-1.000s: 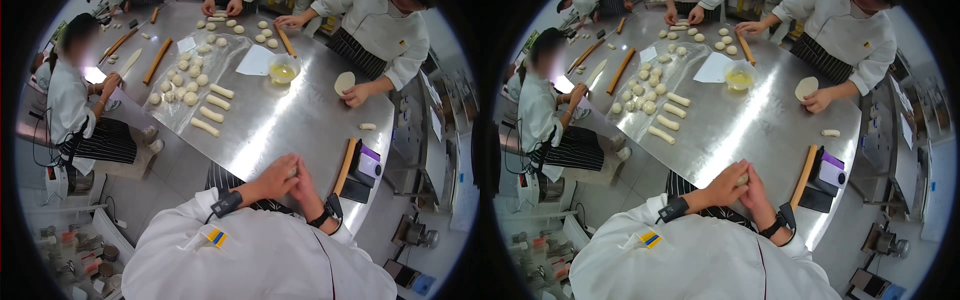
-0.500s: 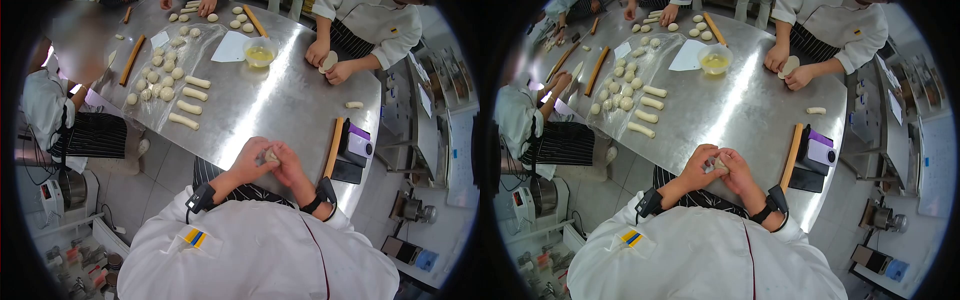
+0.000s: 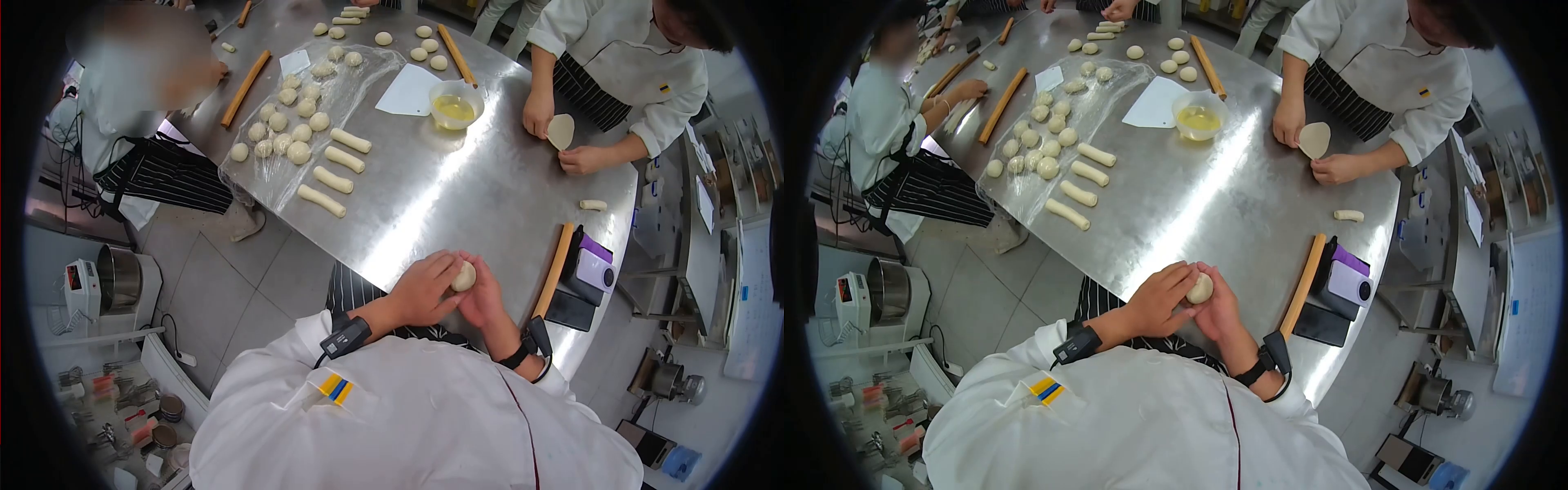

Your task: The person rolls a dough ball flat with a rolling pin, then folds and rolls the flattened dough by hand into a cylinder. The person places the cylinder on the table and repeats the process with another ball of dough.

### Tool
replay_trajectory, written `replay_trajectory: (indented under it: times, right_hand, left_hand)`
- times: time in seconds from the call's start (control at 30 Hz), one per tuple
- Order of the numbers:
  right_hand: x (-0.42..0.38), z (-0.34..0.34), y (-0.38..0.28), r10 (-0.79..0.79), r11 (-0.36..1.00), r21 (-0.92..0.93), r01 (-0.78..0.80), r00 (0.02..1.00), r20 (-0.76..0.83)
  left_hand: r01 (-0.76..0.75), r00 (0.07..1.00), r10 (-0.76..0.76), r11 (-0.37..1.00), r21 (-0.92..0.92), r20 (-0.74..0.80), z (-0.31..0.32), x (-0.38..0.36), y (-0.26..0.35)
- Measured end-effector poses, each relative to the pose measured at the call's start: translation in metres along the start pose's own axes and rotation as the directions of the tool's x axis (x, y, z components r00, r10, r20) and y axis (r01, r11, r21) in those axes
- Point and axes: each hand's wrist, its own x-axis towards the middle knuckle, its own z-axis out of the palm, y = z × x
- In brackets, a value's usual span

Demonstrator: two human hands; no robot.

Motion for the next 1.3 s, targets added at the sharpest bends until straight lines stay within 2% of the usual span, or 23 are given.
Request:
replay_trajectory:
  times: [0.07, 0.17, 0.23, 0.27, 0.33, 0.37, 0.4, 0.47, 0.5, 0.53, 0.57, 0.6, 0.67, 0.73, 0.8, 0.83, 0.87, 0.9, 0.97, 1.1, 1.17, 1.23, 1.3]
  right_hand:
    - [-0.004, 0.009, -0.005, 0.031, 0.998, 0.047, -0.029, 0.999, -0.045]
    - [-0.005, 0.011, -0.008, 0.064, 0.984, 0.164, -0.072, 0.997, 0.049]
    - [-0.008, 0.01, -0.014, 0.024, 0.994, -0.107, -0.013, 0.994, 0.109]
    - [-0.009, 0.006, -0.017, 0.027, 0.994, -0.104, -0.016, 0.994, 0.107]
    - [-0.012, -0.01, -0.023, -0.087, 0.885, -0.462, 0.054, 0.995, -0.05]
    - [-0.014, -0.021, -0.029, -0.11, 0.885, -0.464, 0.03, 0.983, -0.144]
    - [-0.018, -0.034, -0.03, -0.111, 0.894, -0.447, 0.025, 0.98, -0.167]
    - [-0.034, -0.057, -0.03, -0.489, 0.469, -0.874, 0.129, 0.862, -0.136]
    - [-0.045, -0.063, -0.033, -0.507, 0.487, -0.867, 0.106, 0.842, -0.182]
    - [-0.059, -0.067, -0.036, -0.657, 0.248, -0.957, 0.148, 0.752, -0.054]
    - [-0.071, -0.072, -0.038, -0.751, -0.017, -0.989, 0.149, 0.651, 0.111]
    - [-0.081, -0.079, -0.037, -0.768, -0.004, -0.992, 0.123, 0.635, 0.082]
    - [-0.094, -0.09, -0.035, -0.832, -0.233, -0.972, -0.018, 0.522, 0.189]
    - [-0.104, -0.1, -0.026, -0.867, -0.21, -0.972, -0.11, 0.479, 0.133]
    - [-0.106, -0.101, -0.019, -0.904, -0.182, -0.963, -0.196, 0.419, 0.086]
    - [-0.106, -0.098, -0.018, -0.893, -0.116, -0.96, -0.255, 0.45, -0.011]
    - [-0.105, -0.097, -0.021, -0.878, -0.053, -0.947, -0.317, 0.466, -0.107]
    - [-0.105, -0.096, -0.023, -0.891, -0.043, -0.946, -0.321, 0.441, -0.109]
    - [-0.105, -0.094, -0.027, -0.799, 0.085, -0.901, -0.426, 0.511, -0.318]
    - [-0.106, -0.108, -0.03, -0.812, 0.061, -0.921, -0.384, 0.517, -0.27]
    - [-0.113, -0.105, -0.031, -0.733, 0.245, -0.957, -0.159, 0.616, -0.289]
    - [-0.113, -0.095, -0.033, -0.724, 0.266, -0.961, -0.072, 0.644, -0.248]
    - [-0.114, -0.085, -0.028, -0.694, 0.299, -0.954, 0.003, 0.686, -0.216]
  left_hand:
    - [0.055, 0.996, -0.056, 0.998, 0.013, 0.067, 0.014, -0.008, -0.011]
    - [0.226, 0.973, -0.219, 0.971, -0.084, 0.076, 0.015, -0.004, -0.019]
    - [0.506, 0.861, -0.479, 0.774, -0.381, 0.171, 0.001, 0.004, -0.019]
    - [0.51, 0.859, -0.481, 0.772, -0.38, 0.174, -0.002, 0.01, -0.024]
    - [0.657, 0.752, -0.598, 0.713, -0.245, 0.276, -0.006, 0.019, -0.032]
    - [0.708, 0.674, -0.686, 0.495, -0.503, 0.274, 0.014, 0.009, -0.047]
    - [0.72, 0.668, -0.681, 0.489, -0.492, 0.3, 0.011, 0.01, -0.048]
    - [0.768, 0.636, -0.695, 0.613, -0.184, 0.337, -0.002, 0.022, -0.057]
    - [0.658, 0.744, -0.628, 0.749, -0.085, 0.226, -0.002, 0.024, -0.064]
    - [0.529, 0.84, -0.527, 0.849, 0.022, 0.128, -0.002, 0.022, -0.069]
    - [0.524, 0.848, -0.523, 0.852, 0.021, 0.082, -0.008, 0.021, -0.073]
    - [0.519, 0.854, -0.52, 0.854, 0.023, 0.026, -0.013, 0.024, -0.076]
    - [0.437, 0.898, -0.437, 0.9, -0.017, -0.056, -0.008, 0.026, -0.081]
    - [0.356, 0.92, -0.356, 0.934, -0.028, -0.163, -0.01, 0.032, -0.073]
    - [0.033, 0.993, -0.005, 0.972, 0.231, -0.121, 0.002, 0.045, -0.054]
    - [-0.104, 0.984, 0.072, 0.973, 0.204, 0.162, 0.023, 0.031, -0.063]
    - [-0.209, 0.97, 0.164, 0.938, 0.278, 0.177, 0.03, 0.024, -0.072]
    - [-0.172, 0.982, 0.142, 0.944, 0.283, 0.121, 0.03, 0.02, -0.068]
    - [-0.151, 0.988, 0.137, 0.949, 0.278, 0.07, 0.032, 0.02, -0.069]
    - [-0.063, 0.998, 0.058, 0.989, 0.137, 0.041, 0.038, 0.013, -0.078]
    - [-0.053, 0.998, 0.049, 0.995, 0.09, 0.049, 0.042, 0.015, -0.081]
    - [-0.132, 0.986, 0.125, 0.99, 0.055, 0.113, 0.043, 0.024, -0.071]
    - [-0.081, 0.99, 0.067, 0.99, 0.113, 0.122, 0.038, 0.031, -0.055]
